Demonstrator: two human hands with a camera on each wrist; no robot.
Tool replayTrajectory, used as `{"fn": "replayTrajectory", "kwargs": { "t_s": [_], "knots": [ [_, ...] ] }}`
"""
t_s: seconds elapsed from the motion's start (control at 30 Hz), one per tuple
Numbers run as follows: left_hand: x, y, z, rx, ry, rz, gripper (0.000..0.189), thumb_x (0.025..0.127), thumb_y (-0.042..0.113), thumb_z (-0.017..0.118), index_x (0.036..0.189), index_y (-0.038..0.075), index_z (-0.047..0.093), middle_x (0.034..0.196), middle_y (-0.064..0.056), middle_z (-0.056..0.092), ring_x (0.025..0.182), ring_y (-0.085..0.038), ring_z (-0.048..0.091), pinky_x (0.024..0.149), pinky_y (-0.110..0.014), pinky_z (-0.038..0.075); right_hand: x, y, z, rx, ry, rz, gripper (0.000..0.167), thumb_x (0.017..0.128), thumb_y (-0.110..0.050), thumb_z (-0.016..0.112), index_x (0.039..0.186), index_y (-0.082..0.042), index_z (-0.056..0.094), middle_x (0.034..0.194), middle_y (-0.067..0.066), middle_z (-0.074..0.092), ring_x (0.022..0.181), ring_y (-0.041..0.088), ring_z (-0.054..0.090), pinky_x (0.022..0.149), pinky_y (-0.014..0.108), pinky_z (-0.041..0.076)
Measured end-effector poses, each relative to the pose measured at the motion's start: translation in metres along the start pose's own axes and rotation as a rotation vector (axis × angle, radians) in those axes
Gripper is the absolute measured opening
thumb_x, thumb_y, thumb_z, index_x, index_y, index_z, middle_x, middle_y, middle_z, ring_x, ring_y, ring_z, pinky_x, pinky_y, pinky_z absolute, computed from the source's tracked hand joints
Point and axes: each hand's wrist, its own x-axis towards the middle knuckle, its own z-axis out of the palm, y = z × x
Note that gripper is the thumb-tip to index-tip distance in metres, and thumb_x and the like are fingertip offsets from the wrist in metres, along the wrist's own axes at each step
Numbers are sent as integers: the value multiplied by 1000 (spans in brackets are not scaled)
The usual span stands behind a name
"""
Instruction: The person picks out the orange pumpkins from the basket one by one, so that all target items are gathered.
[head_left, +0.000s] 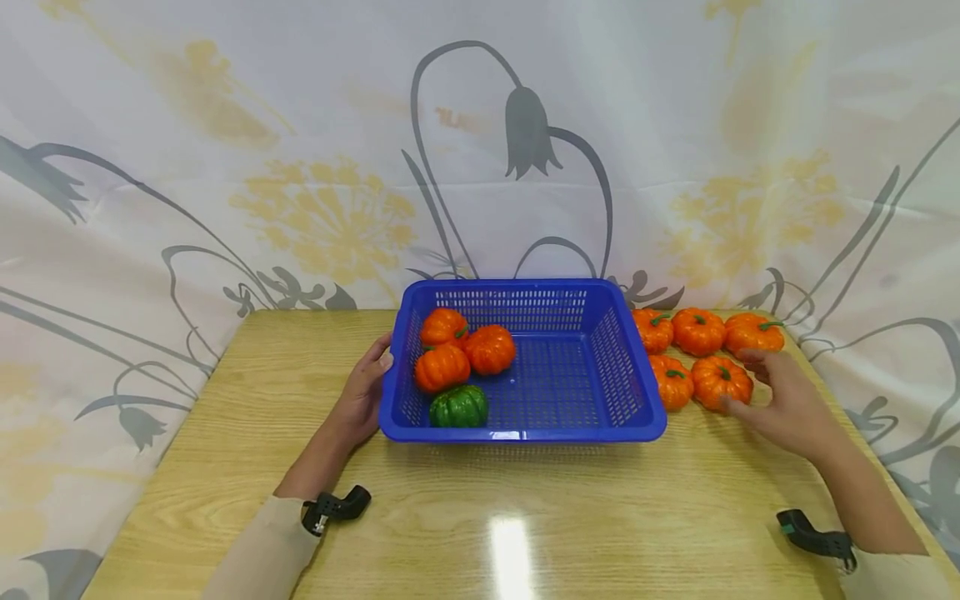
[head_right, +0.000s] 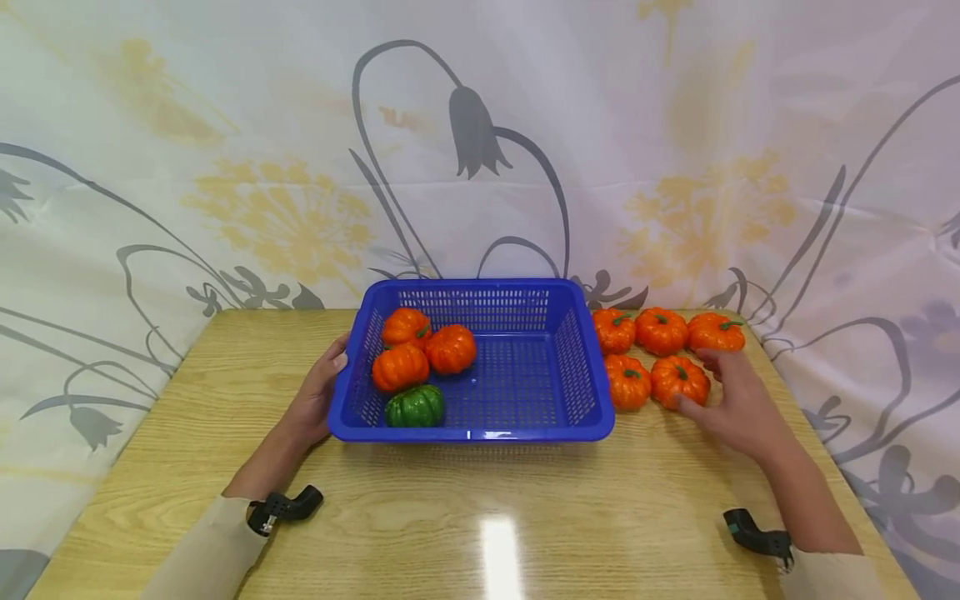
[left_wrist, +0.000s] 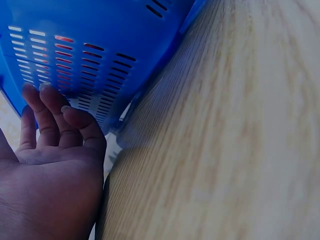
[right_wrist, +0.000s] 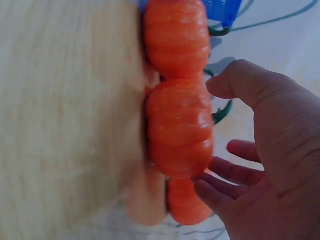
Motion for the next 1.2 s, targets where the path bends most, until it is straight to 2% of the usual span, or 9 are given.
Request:
{"fn": "replayTrajectory", "kwargs": {
  "t_s": [0.07, 0.13, 0.4, 0.57, 0.73, 0.8, 0.87, 0.97, 1.2],
  "knots": [
    [0, 0, 0, 1, 3, -1, 32, 112, 17, 42, 142, 22, 53, 127, -2, 69, 109, -15, 71, 91, -32, 61, 2, -3, -4, -7, 28, -77, 64, 82, 5, 82, 133, 20, 47, 128, 39, 50, 113, 57, 51, 93, -6, 24],
    [1, 0, 0, 3, 5, -2, 32, 112, 17, 43, 142, 23, 53, 127, -2, 69, 109, -15, 71, 92, -32, 61, 4, -10, -8, -17, 43, -111, 62, 83, 5, 82, 133, 19, 49, 128, 37, 52, 113, 55, 52, 95, -6, 25],
    [0, -1, -1, -5, -5, 3, 32, 112, 16, 42, 141, 21, 54, 128, -2, 69, 109, -15, 71, 92, -32, 61, 19, -57, -13, -31, 29, -153, 62, 88, -4, 85, 138, 11, 52, 131, 30, 59, 116, 51, 57, 97, -5, 27],
    [0, -1, -1, -1, -4, 1, 32, 112, 17, 41, 142, 22, 53, 128, -2, 68, 109, -15, 71, 92, -32, 61, 35, -89, -11, -23, 16, -202, 64, 85, -2, 85, 141, 3, 54, 135, 21, 61, 118, 38, 59, 99, -1, 32],
    [2, 0, 0, -7, -3, 4, 32, 113, 17, 41, 142, 22, 53, 129, -3, 67, 110, -15, 70, 93, -32, 61, 59, -117, -7, -79, -25, -288, 64, 85, -6, 87, 141, -1, 56, 134, 16, 62, 119, 34, 61, 100, 19, 45],
    [1, 0, 0, -7, -4, 5, 32, 113, 17, 41, 142, 21, 53, 130, -3, 66, 111, -15, 70, 93, -32, 60, 70, -128, -4, -75, -58, -326, 62, 86, -7, 86, 140, -1, 56, 134, 16, 62, 120, 36, 61, 103, 35, 51],
    [2, 0, 0, -10, -5, 5, 32, 113, 16, 41, 142, 21, 53, 130, -3, 67, 111, -16, 69, 94, -32, 60, 81, -137, -1, -68, -90, -345, 60, 88, -9, 86, 140, -1, 57, 133, 15, 62, 120, 36, 62, 102, 47, 53],
    [2, -1, 0, -11, -4, 9, 32, 112, 15, 41, 141, 22, 54, 128, -3, 68, 110, -15, 69, 94, -32, 60, 97, -150, 7, -64, -136, -358, 57, 90, -13, 84, 138, 0, 58, 132, 14, 62, 121, 37, 62, 103, 57, 52],
    [1, 0, 1, -3, 0, 8, 32, 113, 17, 42, 142, 22, 54, 130, -3, 67, 110, -15, 70, 94, -32, 60, 130, -174, 33, -95, -256, -366, 56, 93, -23, 83, 140, -4, 58, 137, 13, 60, 126, 33, 59, 110, 56, 47]
  ]
}}
